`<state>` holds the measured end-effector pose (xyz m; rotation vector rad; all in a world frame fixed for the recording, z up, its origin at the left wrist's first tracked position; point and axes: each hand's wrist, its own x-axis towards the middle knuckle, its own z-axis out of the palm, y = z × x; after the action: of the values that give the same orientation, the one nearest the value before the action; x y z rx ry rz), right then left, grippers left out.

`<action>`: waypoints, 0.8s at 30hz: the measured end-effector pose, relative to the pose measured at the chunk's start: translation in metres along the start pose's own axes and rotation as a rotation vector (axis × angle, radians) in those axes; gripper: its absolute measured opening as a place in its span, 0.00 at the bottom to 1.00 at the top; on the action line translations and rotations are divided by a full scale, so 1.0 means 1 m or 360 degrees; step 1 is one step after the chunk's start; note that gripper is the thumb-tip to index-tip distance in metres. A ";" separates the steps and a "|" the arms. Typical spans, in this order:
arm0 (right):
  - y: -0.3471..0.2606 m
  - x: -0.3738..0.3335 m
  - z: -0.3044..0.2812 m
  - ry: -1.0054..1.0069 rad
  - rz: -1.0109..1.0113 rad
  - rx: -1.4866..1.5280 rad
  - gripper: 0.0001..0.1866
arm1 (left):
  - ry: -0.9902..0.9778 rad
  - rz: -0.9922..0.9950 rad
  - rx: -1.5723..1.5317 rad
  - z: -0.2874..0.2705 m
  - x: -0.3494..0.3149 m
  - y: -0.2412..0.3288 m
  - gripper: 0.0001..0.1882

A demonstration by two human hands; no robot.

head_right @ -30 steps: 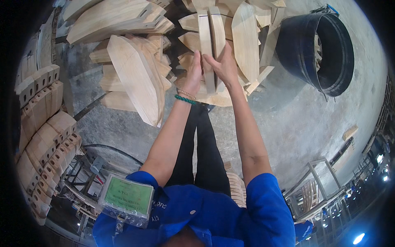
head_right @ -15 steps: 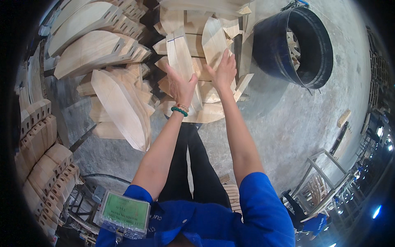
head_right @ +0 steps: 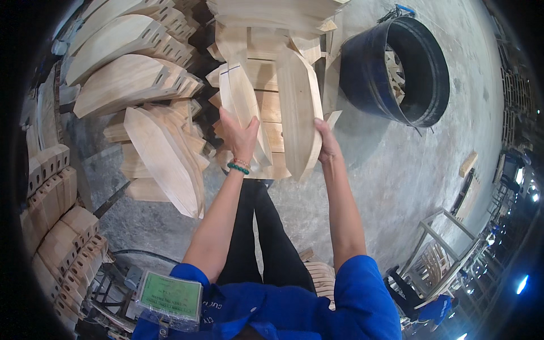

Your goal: The person repeatedly picks up curved wooden parts from a pile on the floor and stacks them into neat piles. The person handles the parts by hand, turning them over and aligning them before placing them down. The task continues throughout the clip with no visible final destination for the stacked parts.

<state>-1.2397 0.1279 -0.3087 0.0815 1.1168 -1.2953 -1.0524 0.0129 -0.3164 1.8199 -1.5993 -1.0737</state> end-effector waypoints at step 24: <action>0.064 -0.004 0.087 0.0520 -0.0951 -0.1734 0.35 | 0.0070 -0.0111 0.0272 -0.020 -0.028 -0.040 0.53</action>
<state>-1.1364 0.0998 -0.2946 -0.9367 2.0998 -1.0160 -1.0133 0.0449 -0.3294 2.0095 -1.6568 -0.9441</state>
